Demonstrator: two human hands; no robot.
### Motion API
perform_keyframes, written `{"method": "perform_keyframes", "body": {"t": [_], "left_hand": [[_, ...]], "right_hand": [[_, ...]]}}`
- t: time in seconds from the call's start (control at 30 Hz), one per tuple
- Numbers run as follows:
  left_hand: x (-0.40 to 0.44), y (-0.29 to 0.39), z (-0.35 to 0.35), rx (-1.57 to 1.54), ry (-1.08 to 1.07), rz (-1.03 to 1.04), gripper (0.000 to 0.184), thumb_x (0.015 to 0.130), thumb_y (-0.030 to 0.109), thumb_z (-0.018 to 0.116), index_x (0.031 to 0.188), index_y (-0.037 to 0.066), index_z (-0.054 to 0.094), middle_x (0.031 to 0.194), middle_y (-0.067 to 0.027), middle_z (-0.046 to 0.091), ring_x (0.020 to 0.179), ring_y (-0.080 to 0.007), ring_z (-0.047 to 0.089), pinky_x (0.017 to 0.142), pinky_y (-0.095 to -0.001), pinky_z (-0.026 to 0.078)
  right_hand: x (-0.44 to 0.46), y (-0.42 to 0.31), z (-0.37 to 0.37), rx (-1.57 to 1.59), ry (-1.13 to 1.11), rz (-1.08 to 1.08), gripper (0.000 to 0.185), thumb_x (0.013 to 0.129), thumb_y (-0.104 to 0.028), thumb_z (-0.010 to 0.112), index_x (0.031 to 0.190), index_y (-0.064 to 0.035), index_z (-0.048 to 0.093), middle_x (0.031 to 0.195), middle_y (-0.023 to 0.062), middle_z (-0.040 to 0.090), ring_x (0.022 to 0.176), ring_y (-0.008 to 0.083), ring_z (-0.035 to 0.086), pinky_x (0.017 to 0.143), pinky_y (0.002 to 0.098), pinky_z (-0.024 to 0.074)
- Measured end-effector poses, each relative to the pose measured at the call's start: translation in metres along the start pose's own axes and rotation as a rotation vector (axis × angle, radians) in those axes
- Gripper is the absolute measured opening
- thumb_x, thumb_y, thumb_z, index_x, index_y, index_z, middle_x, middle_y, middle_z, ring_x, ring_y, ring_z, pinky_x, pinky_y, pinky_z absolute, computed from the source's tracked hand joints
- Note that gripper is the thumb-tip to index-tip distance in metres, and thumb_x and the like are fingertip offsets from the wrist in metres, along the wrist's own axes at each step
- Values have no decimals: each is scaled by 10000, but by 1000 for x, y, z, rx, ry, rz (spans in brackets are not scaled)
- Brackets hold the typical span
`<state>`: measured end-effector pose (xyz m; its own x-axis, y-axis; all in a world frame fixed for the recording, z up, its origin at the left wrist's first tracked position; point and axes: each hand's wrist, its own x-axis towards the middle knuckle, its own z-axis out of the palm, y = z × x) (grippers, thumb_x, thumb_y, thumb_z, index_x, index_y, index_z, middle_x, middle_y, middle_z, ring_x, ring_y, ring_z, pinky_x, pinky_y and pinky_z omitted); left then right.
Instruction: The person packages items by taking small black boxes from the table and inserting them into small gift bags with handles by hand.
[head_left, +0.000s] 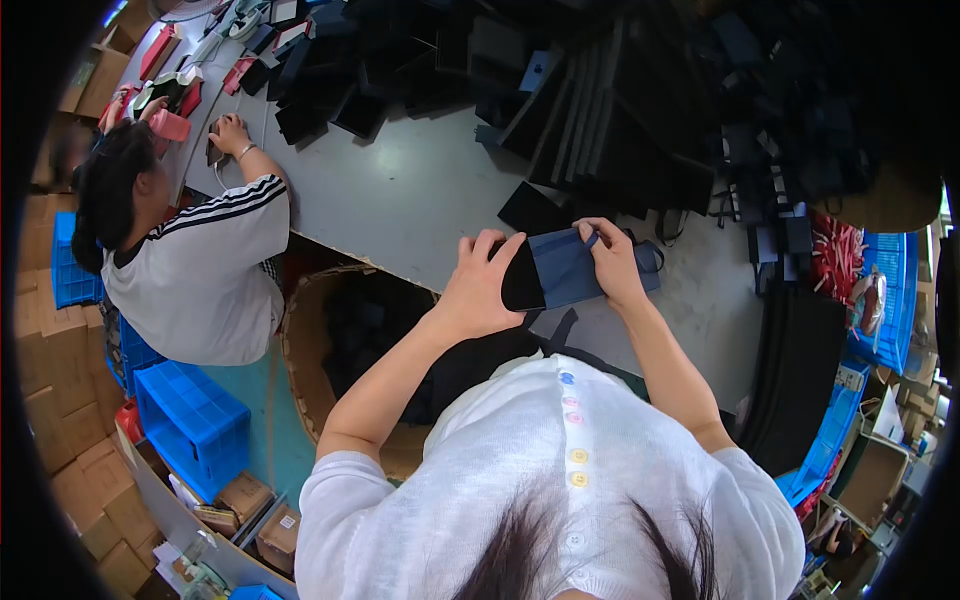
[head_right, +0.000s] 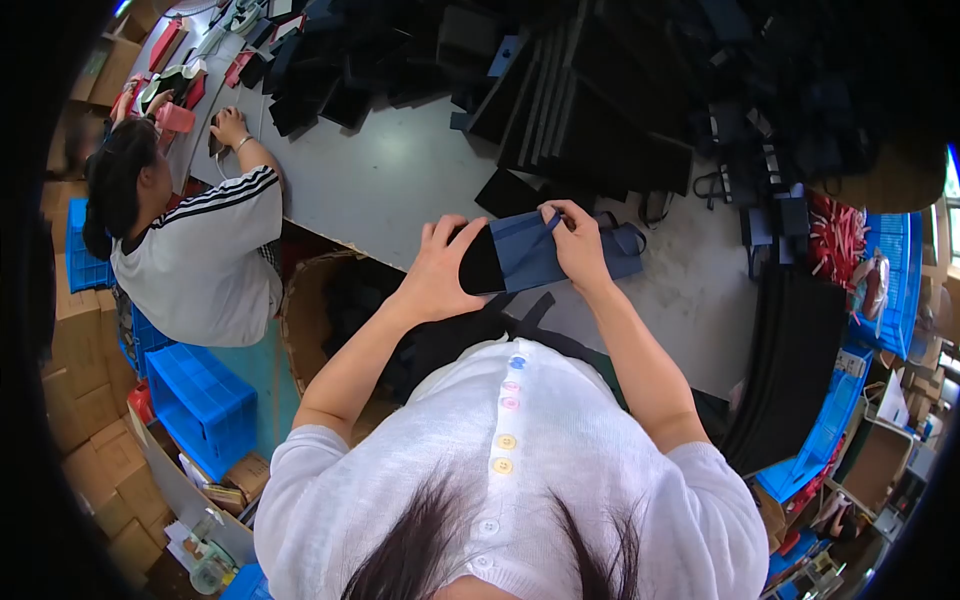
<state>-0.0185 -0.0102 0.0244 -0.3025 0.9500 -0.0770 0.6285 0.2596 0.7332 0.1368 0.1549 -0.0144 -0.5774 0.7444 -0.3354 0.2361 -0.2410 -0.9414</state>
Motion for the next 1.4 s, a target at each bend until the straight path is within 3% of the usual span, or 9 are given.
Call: {"method": "perform_keyframes", "body": {"t": [0.3, 0.4, 0.57, 0.7, 0.83, 0.9, 1.17, 1.3, 1.4], "left_hand": [[-12, 10, 19, -111, -6, -170, 1044, 530, 173, 804, 1447, 99, 311, 1355, -189, 322, 1263, -375, 328, 1060, -437, 327], [-16, 11, 19, -635, -61, 51, 1016, 591, 168, 754, 1479, 128, 264, 1539, -203, 55, 1427, -362, 92, 1128, -450, 190], [-55, -38, 11, -274, 226, -129, 556, 710, 148, 713, 1240, 72, 563, 1324, -160, 492, 1206, -334, 491, 1038, -414, 367], [-124, -70, -33, 558, -18, -620, 613, 755, 286, 734, 1292, 82, 520, 1347, -194, 444, 1269, -380, 379, 1020, -453, 385], [-91, -71, -4, -51, 46, -256, 699, 738, 293, 765, 1317, 24, 479, 1386, -208, 408, 1242, -391, 421, 1023, -483, 377], [-61, -27, 17, -491, -29, -347, 792, 717, 245, 797, 1366, 2, 415, 1412, -197, 394, 1270, -346, 428, 1041, -452, 369], [8, 17, 51, -1146, -69, -80, 1226, 608, 164, 870, 1500, 36, 39, 1430, -158, 351, 1311, -264, 380, 1085, -367, 311], [-2, 20, 56, -652, 135, 92, 1273, 585, 130, 878, 1503, 56, -2, 1379, -132, 381, 1233, -245, 454, 1044, -356, 359], [-1, 8, 58, -673, 237, 47, 1277, 588, 143, 877, 1501, 59, -12, 1394, -158, 355, 1261, -261, 424, 1046, -377, 355]], "right_hand": [[-27, 19, 11, -80, -44, -32, 200, 982, -217, 495, 1043, -40, 564, 876, 37, 571, 805, 111, 494, 752, 247, 421], [-49, 20, 37, -215, -112, -28, 226, 968, -220, 499, 1114, -50, 527, 962, 120, 592, 948, 236, 559, 842, 326, 432], [-60, 5, 15, -444, -568, -368, 761, 741, -261, 714, 1372, -47, 345, 1373, 213, 362, 1269, 369, 368, 1061, 435, 314], [-32, 71, -55, -1286, 366, 30, 1054, 614, -236, 781, 1467, -97, 178, 1431, 231, 306, 1312, 385, 329, 1075, 468, 311], [-19, 86, -78, -1132, 266, 126, 1110, 600, -214, 780, 1476, -69, 115, 1434, 241, 296, 1304, 395, 338, 1073, 455, 321], [-32, 71, -74, -755, 148, -220, 1122, 591, -201, 789, 1482, -100, 115, 1376, 245, 332, 1253, 414, 363, 1023, 473, 368], [-48, -19, -8, -382, -405, -428, 912, 665, -137, 733, 1446, -45, 272, 1430, 193, 331, 1324, 356, 346, 1110, 388, 267], [-12, 7, 8, -194, 6, -10, 508, 858, -250, 696, 1253, -15, 479, 1070, 69, 573, 965, 141, 541, 843, 276, 433], [-9, 3, 44, -57, 200, -228, 320, 867, -200, 685, 1080, -7, 546, 909, 14, 568, 811, 91, 526, 720, 230, 429]]}}
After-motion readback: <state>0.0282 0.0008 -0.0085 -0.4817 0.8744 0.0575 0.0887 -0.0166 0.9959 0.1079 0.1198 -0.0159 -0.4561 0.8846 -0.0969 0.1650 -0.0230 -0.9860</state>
